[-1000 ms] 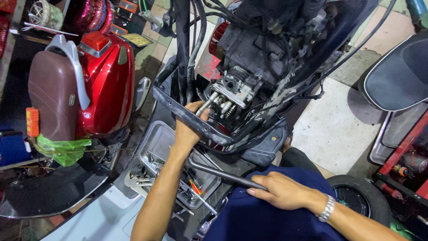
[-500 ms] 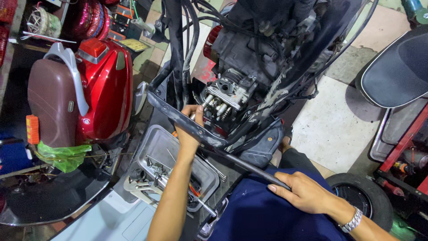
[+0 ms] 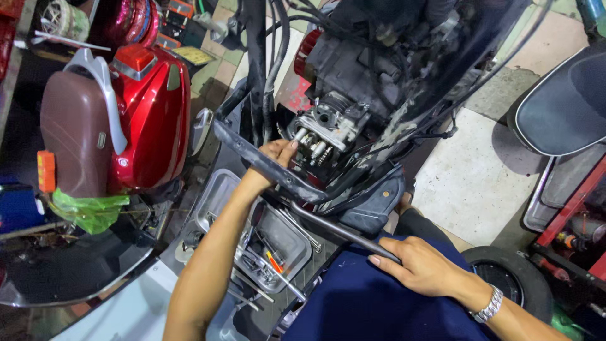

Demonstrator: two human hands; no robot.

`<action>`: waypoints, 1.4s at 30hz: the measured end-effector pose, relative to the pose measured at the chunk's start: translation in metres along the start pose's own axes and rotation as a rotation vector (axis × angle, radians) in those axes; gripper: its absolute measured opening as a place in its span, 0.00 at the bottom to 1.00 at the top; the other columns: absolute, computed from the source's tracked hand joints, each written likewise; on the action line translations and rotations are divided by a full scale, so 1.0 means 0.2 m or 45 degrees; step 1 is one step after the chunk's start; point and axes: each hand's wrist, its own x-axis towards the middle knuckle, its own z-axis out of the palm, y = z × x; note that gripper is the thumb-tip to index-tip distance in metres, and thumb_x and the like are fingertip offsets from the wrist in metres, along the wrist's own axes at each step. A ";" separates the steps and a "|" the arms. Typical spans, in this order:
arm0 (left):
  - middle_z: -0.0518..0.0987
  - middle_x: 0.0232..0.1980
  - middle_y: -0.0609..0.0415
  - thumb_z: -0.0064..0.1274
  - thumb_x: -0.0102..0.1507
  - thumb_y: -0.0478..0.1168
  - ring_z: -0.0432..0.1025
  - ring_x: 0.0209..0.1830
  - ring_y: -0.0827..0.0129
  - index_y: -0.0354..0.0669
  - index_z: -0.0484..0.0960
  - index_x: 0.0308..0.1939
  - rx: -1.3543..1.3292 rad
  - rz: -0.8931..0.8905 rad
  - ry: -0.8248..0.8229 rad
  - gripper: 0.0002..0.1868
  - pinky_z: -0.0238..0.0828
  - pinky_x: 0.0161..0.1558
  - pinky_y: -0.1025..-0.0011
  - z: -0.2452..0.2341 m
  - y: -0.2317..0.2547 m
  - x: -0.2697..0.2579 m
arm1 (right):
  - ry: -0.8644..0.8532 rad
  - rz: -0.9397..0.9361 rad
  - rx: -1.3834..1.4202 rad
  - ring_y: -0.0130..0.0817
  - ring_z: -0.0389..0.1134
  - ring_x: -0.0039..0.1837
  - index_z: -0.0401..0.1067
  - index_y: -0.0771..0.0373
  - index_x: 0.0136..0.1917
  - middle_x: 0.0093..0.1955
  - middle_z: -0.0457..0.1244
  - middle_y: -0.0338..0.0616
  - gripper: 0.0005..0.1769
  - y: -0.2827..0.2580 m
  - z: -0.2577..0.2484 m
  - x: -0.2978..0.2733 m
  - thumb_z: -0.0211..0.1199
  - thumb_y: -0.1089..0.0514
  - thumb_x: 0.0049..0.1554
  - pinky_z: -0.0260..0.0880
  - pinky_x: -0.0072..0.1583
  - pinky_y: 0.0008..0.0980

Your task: The person repairs a motorcycle engine by using tools to adjust components inside the open engine block and handling metal parts from a tray.

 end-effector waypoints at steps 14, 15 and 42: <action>0.79 0.29 0.51 0.46 0.72 0.51 0.77 0.27 0.67 0.39 0.73 0.35 -1.067 -0.453 -0.693 0.20 0.78 0.33 0.66 -0.13 0.03 0.08 | 0.091 0.195 -0.190 0.53 0.63 0.28 0.69 0.64 0.37 0.22 0.58 0.54 0.22 -0.36 0.08 0.19 0.56 0.44 0.61 0.62 0.36 0.47; 0.79 0.29 0.52 0.45 0.73 0.52 0.77 0.27 0.67 0.39 0.73 0.36 -1.076 -0.436 -0.683 0.20 0.79 0.32 0.66 -0.13 0.03 0.08 | 0.117 0.233 -0.206 0.53 0.62 0.28 0.69 0.64 0.37 0.22 0.58 0.55 0.22 -0.38 0.09 0.19 0.56 0.43 0.61 0.62 0.37 0.47; 0.74 0.27 0.53 0.49 0.66 0.36 0.68 0.22 0.69 0.38 0.81 0.36 -1.171 -0.235 -0.036 0.07 0.66 0.24 0.67 0.20 -0.29 0.05 | 0.004 0.285 -0.986 0.59 0.72 0.41 0.65 0.66 0.50 0.36 0.69 0.57 0.13 -0.82 0.13 0.23 0.56 0.55 0.57 0.72 0.45 0.55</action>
